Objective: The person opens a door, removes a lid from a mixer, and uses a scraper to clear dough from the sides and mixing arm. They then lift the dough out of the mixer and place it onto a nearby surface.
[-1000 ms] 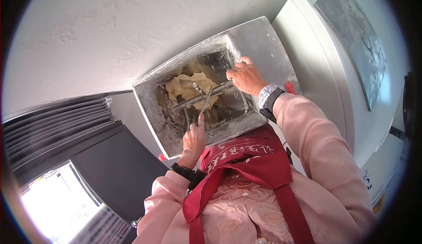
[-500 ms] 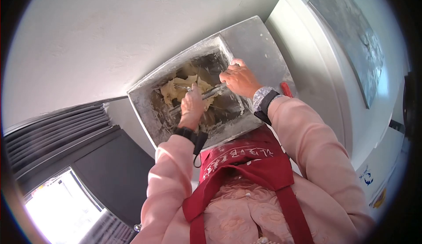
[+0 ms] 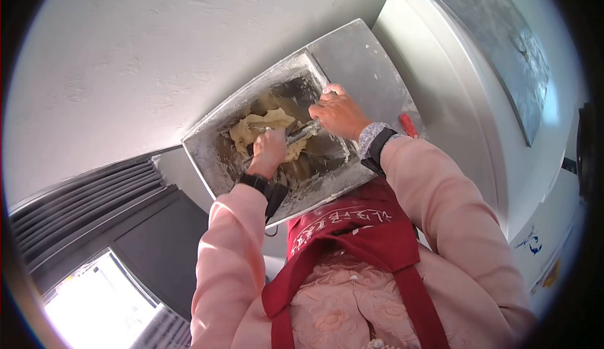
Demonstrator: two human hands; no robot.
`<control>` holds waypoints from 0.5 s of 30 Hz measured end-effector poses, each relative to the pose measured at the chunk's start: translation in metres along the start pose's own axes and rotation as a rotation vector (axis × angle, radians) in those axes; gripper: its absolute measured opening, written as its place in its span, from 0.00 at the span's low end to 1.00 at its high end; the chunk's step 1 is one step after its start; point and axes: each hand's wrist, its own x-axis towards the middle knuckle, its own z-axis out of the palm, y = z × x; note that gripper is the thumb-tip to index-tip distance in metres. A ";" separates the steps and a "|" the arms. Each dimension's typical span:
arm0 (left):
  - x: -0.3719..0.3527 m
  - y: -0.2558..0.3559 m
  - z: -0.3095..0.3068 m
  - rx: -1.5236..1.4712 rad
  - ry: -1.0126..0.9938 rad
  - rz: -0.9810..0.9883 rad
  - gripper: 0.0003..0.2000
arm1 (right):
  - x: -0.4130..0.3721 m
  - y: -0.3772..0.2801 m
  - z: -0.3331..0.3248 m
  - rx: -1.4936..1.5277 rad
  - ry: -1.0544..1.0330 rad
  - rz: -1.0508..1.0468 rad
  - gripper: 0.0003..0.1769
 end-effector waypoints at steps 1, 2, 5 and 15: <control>0.007 0.000 -0.003 -0.016 0.005 -0.025 0.12 | 0.000 0.000 0.001 -0.009 0.023 -0.015 0.05; 0.009 0.001 -0.010 -0.029 0.012 -0.049 0.12 | 0.001 -0.001 0.000 -0.007 0.024 -0.013 0.05; -0.003 0.006 -0.025 -0.090 0.039 -0.057 0.12 | -0.001 0.000 -0.002 0.033 -0.007 0.007 0.04; 0.020 0.019 -0.018 0.168 -0.096 0.019 0.11 | -0.002 0.004 0.004 0.008 0.037 -0.032 0.03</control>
